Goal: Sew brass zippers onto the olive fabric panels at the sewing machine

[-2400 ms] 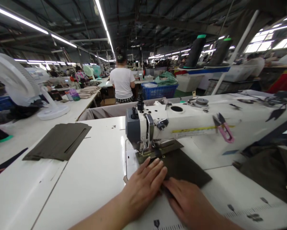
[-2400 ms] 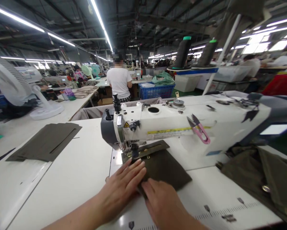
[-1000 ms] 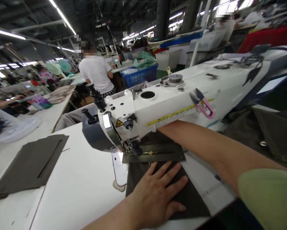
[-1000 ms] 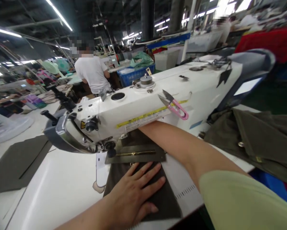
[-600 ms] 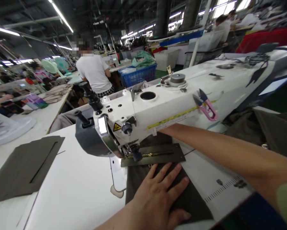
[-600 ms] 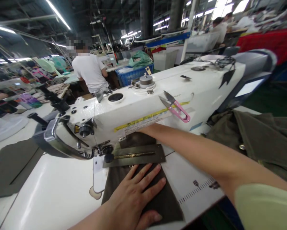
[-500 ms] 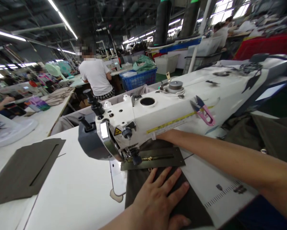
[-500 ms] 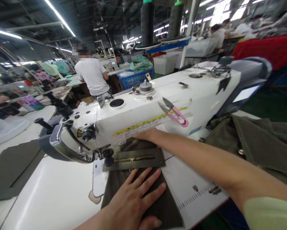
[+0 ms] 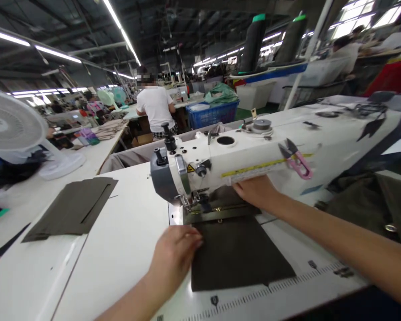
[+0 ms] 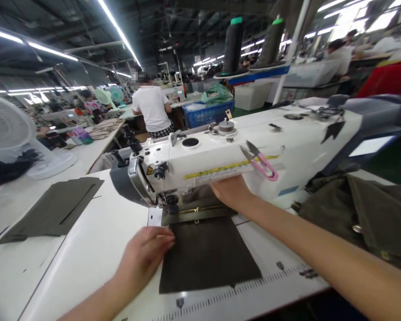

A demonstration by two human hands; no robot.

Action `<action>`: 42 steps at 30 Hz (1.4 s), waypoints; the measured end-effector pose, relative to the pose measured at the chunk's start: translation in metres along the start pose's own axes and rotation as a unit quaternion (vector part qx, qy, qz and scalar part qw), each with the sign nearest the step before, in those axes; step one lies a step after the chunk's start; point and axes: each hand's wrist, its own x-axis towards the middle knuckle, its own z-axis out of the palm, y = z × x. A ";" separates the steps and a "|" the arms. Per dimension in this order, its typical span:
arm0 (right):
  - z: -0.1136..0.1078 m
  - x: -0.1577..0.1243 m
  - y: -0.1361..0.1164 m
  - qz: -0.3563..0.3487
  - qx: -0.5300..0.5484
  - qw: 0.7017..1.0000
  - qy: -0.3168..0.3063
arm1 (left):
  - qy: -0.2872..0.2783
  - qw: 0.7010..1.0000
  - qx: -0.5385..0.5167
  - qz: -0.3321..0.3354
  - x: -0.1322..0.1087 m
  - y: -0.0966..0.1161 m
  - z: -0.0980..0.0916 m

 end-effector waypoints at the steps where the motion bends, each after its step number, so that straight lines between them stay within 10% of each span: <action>1: -0.003 -0.015 -0.011 -0.026 0.015 1.000 0.001 | 0.010 0.999 0.048 -0.012 -0.003 -0.012 -0.005; 5: -0.009 -0.064 -0.071 -0.160 0.135 0.978 -0.005 | -0.037 0.987 0.142 0.066 -0.001 -0.046 -0.006; 9: -0.001 -0.062 -0.108 -0.094 0.107 0.988 -0.062 | -0.068 0.983 0.157 0.060 0.009 -0.049 -0.002; 15: 0.011 -0.032 -0.104 -0.031 0.096 0.985 -0.138 | -0.057 0.986 0.157 0.016 0.011 -0.047 -0.004; 25: 0.021 -0.042 -0.100 -0.105 0.094 0.989 0.038 | -0.055 0.971 0.221 0.070 0.005 -0.035 0.007; 33: 0.027 -0.037 -0.097 -0.094 0.147 0.982 -0.070 | -0.034 0.963 0.247 0.102 0.011 -0.033 0.006; 42: 0.032 -0.031 -0.094 -0.088 0.158 0.982 -0.059 | -0.050 0.964 0.251 0.079 0.016 -0.038 0.011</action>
